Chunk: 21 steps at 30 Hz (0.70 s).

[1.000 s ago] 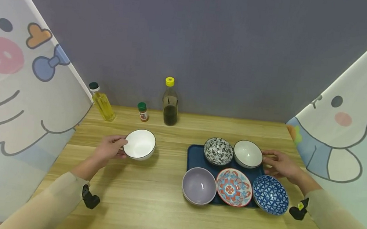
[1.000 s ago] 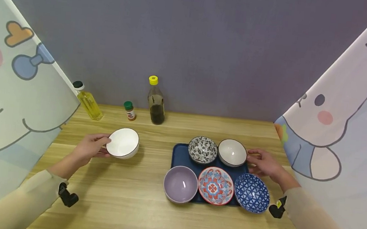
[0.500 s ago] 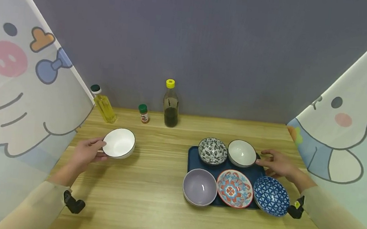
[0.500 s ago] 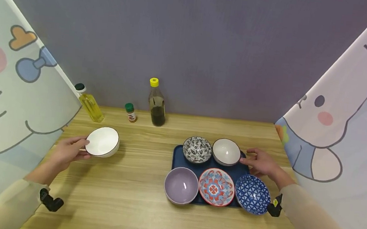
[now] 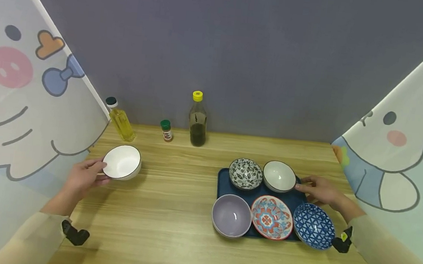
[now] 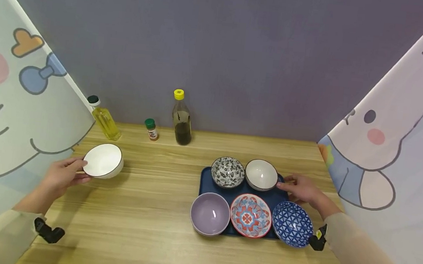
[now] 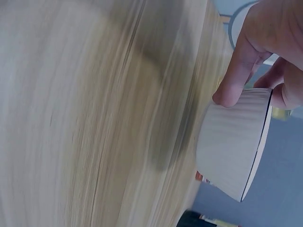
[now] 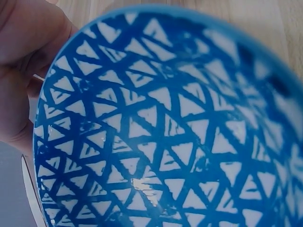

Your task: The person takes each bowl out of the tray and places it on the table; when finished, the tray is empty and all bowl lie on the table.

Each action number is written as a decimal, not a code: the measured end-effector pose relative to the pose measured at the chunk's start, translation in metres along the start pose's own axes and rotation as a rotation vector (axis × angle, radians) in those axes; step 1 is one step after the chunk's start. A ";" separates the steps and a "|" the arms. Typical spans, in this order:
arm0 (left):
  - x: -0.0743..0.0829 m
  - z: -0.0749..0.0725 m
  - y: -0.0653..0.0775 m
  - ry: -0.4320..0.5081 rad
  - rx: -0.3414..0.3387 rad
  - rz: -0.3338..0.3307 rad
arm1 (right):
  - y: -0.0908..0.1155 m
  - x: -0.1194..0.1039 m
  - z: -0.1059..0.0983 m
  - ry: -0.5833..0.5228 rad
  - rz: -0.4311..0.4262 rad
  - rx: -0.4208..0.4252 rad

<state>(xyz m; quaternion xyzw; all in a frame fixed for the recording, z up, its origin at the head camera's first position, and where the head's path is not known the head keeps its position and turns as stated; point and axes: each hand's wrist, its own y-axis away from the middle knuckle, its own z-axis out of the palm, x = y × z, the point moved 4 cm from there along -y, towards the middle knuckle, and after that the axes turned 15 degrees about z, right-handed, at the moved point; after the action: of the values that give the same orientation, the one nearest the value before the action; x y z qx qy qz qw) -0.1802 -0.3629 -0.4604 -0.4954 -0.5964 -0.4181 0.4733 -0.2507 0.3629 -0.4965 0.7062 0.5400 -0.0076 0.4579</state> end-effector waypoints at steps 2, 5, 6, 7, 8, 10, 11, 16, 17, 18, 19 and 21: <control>-0.004 -0.005 -0.001 0.003 0.017 -0.013 | 0.000 0.001 0.000 -0.010 0.002 -0.010; -0.009 -0.011 -0.002 0.028 0.049 -0.037 | 0.001 0.002 -0.001 -0.028 -0.006 -0.010; -0.010 -0.013 -0.003 0.033 0.055 -0.042 | 0.001 0.002 -0.001 -0.036 -0.014 -0.012; -0.012 -0.014 -0.003 0.036 0.061 -0.047 | 0.001 0.003 -0.001 -0.043 -0.024 -0.013; -0.013 -0.016 -0.004 0.037 0.065 -0.050 | 0.001 0.004 -0.001 -0.051 -0.032 -0.012; -0.016 -0.019 -0.004 0.051 0.072 -0.059 | 0.001 0.006 -0.001 -0.065 -0.052 -0.017; -0.017 -0.020 -0.004 0.071 0.077 -0.064 | 0.001 0.007 -0.001 -0.075 -0.060 -0.021; -0.019 -0.027 -0.005 0.157 0.096 -0.075 | 0.001 0.013 -0.001 -0.144 -0.088 -0.045; -0.020 -0.028 -0.005 0.169 0.100 -0.076 | 0.001 0.014 -0.001 -0.159 -0.091 -0.048; -0.020 -0.029 -0.005 0.164 0.100 -0.074 | 0.000 0.015 -0.001 -0.172 -0.096 -0.050; -0.021 -0.030 -0.005 0.160 0.101 -0.072 | 0.000 0.016 -0.001 -0.184 -0.100 -0.052; -0.022 -0.031 -0.005 0.150 0.105 -0.073 | -0.001 0.017 -0.001 -0.204 -0.107 -0.052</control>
<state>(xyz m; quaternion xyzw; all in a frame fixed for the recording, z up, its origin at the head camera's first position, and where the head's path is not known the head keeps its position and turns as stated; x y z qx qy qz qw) -0.1792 -0.3982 -0.4759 -0.4151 -0.5981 -0.4392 0.5263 -0.2448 0.3764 -0.5057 0.6598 0.5274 -0.0900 0.5276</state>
